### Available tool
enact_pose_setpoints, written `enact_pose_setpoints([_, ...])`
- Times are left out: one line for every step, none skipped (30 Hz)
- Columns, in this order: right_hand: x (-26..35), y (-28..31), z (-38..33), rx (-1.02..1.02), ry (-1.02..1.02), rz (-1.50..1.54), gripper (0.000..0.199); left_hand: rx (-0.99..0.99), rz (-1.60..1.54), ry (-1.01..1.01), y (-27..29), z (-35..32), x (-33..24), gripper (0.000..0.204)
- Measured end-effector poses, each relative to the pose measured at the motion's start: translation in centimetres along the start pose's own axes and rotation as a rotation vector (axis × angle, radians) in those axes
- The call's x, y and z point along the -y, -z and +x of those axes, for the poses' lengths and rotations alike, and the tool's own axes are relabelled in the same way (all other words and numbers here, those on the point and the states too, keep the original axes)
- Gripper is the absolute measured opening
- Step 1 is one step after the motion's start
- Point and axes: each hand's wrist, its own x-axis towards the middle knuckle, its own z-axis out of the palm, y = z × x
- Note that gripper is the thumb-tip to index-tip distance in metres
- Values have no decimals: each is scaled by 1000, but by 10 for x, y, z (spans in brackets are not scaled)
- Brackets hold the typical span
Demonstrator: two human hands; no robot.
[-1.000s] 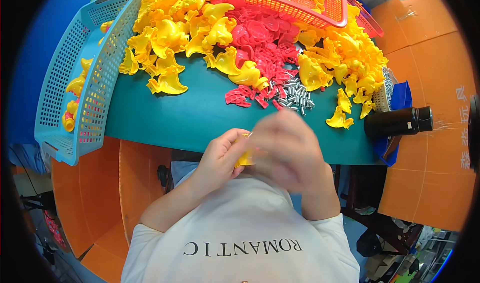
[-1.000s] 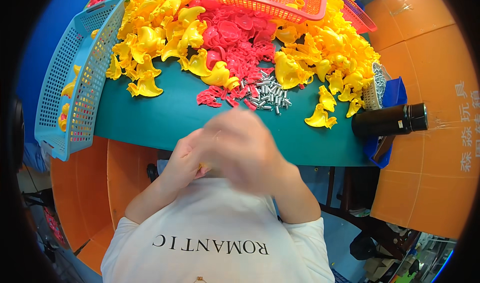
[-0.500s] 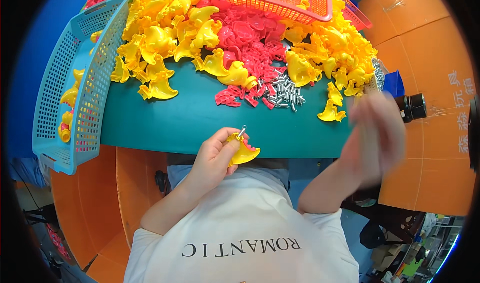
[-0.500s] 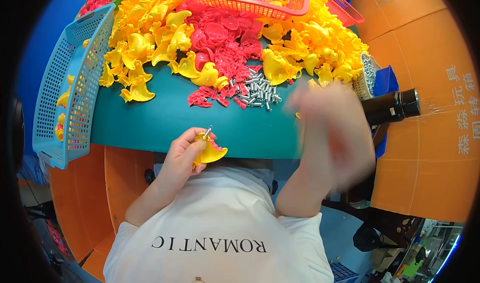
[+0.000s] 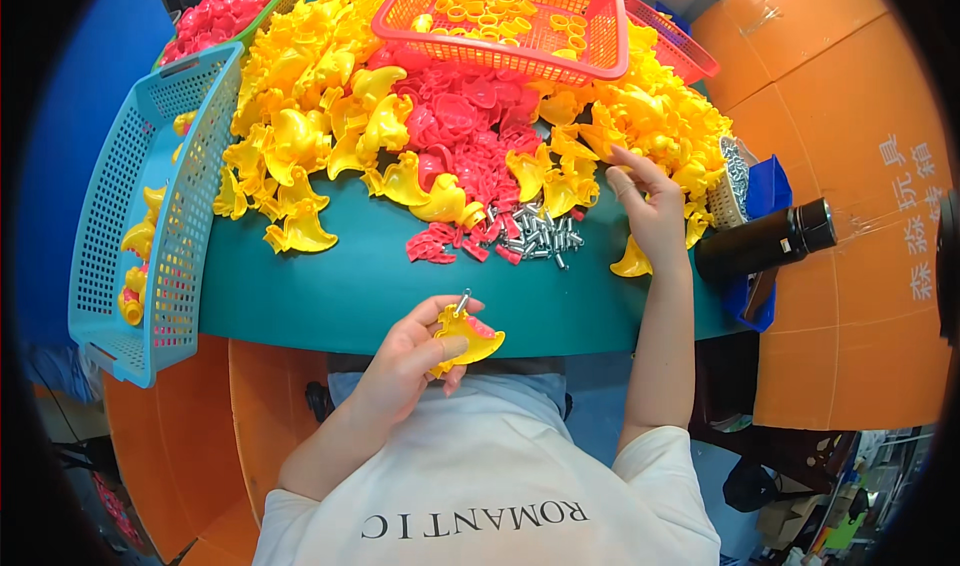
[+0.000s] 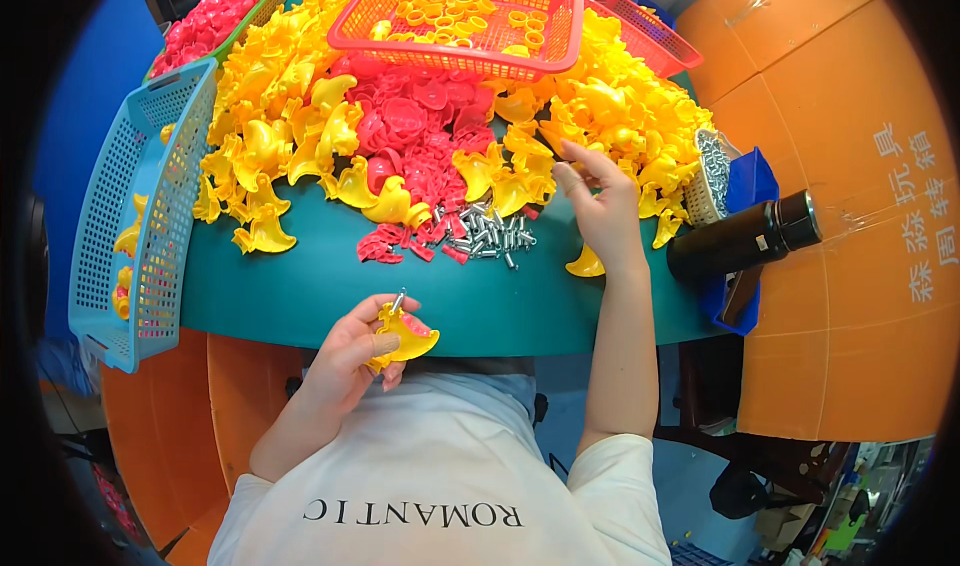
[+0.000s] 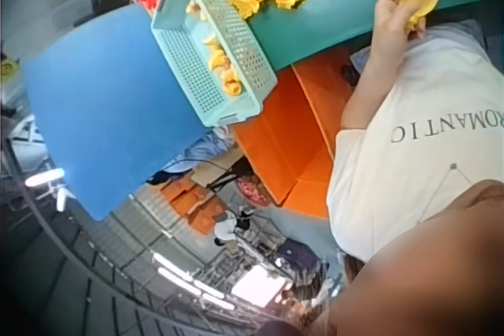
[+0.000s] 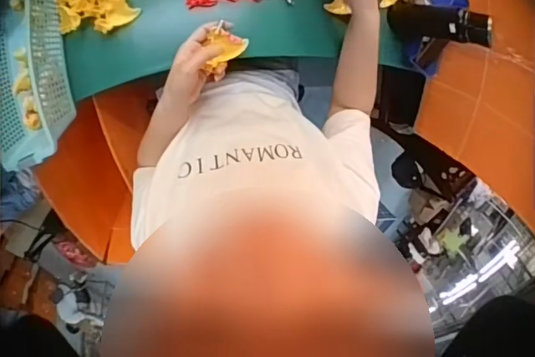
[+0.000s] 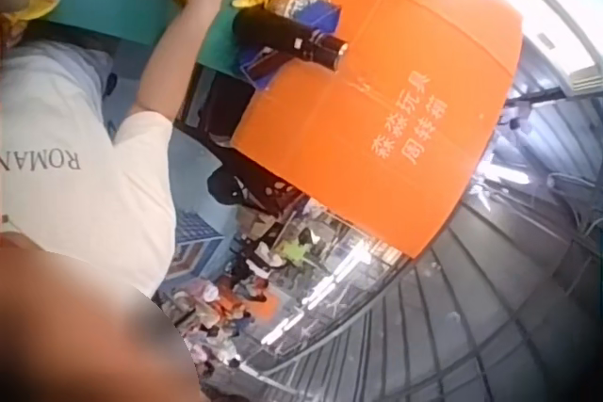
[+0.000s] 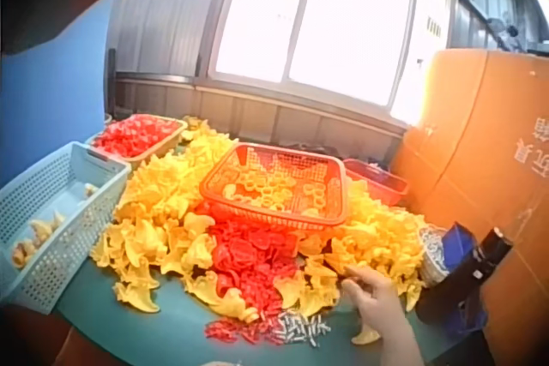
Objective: Assembling yellow toy ducks with pink wings and adding keychain loops.
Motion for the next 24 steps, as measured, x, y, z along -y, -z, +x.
enact_pose_setpoints([-4,6,2,-8,5,1,22,12,-2,-3,1,1,0,42])
enact_pose_setpoints([-7,13,3,-13,-20,-111,21,13,5,-7,2,1,-1,42])
enact_pose_setpoints([-8,16,4,-19,-46,-223,20,14,-36,0,3,1,-2,42])
enact_pose_setpoints([-9,17,2,4,-82,-221,20,14,-76,6,3,2,-3,42])
enact_pose_setpoints([-7,15,-1,2,-79,-217,20,13,-72,3,3,2,-3,42])
enact_pose_setpoints([-3,11,-4,90,-1,-274,21,7,-80,-4,2,2,-2,44])
enact_pose_setpoints([1,6,-5,178,78,-331,22,1,-88,-11,2,2,-2,45])
enact_pose_setpoints([7,-2,-7,230,105,-187,23,1,-83,-14,2,2,-3,45])
enact_pose_setpoints([8,-5,-5,227,110,-184,23,12,-103,-15,1,2,-4,47])
enact_pose_setpoints([10,-6,-3,196,99,-142,23,24,-122,-16,2,1,-5,48])
enact_pose_setpoints([11,-8,0,166,90,-98,24,24,-116,-22,3,1,-6,48])
enact_pose_setpoints([11,-8,3,79,78,-69,23,32,-160,-40,5,1,-6,48])
enact_pose_setpoints([11,-7,7,76,85,-65,23,41,-204,-58,7,1,-6,48])
enact_pose_setpoints([10,-6,12,59,48,-109,22,42,-199,-64,9,2,-7,48])
enact_pose_setpoints([10,-6,15,43,11,-153,21,36,-163,-133,11,3,-8,46])
enact_pose_setpoints([12,-7,16,40,37,-224,19,31,-126,-201,13,5,-8,45])
enact_pose_setpoints([17,-11,17,44,44,-217,19,25,-123,-209,16,6,-8,45])
enact_pose_setpoints([24,-16,15,75,77,-260,18,63,-161,-229,20,9,-6,41])
enact_pose_setpoints([32,-21,12,106,111,-303,17,100,-199,-248,24,11,-5,37])
enact_pose_setpoints([42,-28,8,169,118,-253,17,93,-198,-255,29,13,-5,37])
enact_pose_setpoints([53,-35,4,176,122,-246,17,199,-261,-242,34,14,-4,33])
enact_pose_setpoints([64,-44,0,269,225,-258,17,305,-324,-229,38,14,-4,28])
enact_pose_setpoints([71,-54,-2,361,329,-270,18,298,-324,-235,40,14,-3,28])
enact_pose_setpoints([75,-64,-3,364,331,-267,18,335,-333,-236,41,14,-3,25])
